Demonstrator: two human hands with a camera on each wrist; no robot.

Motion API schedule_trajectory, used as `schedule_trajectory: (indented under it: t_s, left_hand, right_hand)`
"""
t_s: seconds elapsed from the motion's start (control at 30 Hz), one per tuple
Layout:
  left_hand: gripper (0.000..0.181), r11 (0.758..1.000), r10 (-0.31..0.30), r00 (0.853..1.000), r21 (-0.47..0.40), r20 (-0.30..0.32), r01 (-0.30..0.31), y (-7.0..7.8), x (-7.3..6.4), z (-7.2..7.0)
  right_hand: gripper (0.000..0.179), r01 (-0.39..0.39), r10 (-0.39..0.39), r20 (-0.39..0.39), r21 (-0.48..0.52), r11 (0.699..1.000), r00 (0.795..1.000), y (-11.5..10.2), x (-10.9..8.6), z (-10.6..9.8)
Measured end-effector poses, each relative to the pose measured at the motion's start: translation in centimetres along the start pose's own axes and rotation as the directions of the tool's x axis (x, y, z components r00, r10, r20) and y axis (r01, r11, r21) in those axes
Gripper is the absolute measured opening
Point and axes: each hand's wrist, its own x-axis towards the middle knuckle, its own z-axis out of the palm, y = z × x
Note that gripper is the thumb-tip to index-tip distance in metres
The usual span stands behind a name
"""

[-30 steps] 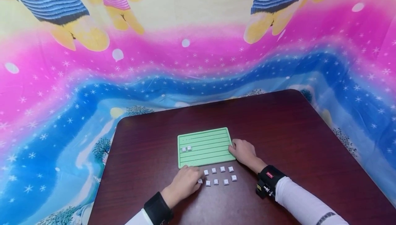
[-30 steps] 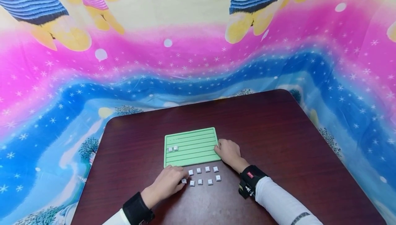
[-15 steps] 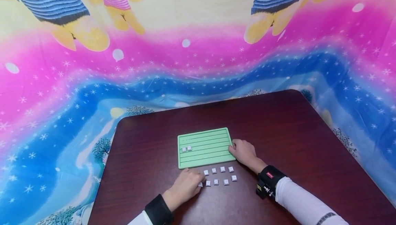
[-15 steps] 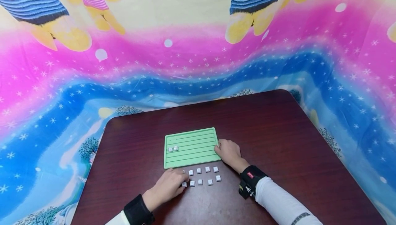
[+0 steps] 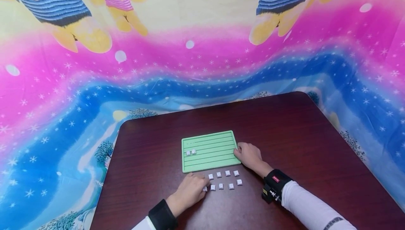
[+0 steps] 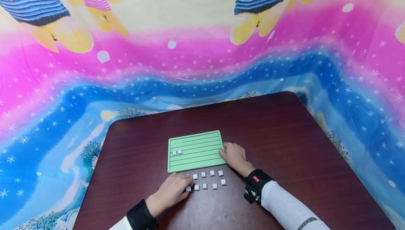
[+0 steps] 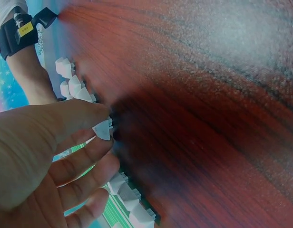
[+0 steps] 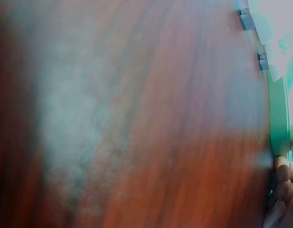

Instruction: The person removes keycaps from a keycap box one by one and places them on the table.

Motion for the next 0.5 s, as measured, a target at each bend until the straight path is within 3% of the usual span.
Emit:
schedule_trajectory:
  t_s: [0.5]
  left_hand:
    - [0.017, 0.999, -0.029, 0.999, 0.036, -0.030, 0.031, 0.03, 0.49, -0.62]
  right_hand:
    - [0.040, 0.004, -0.004, 0.011, -0.002, 1.000, 1.000, 0.15, 0.08, 0.04]
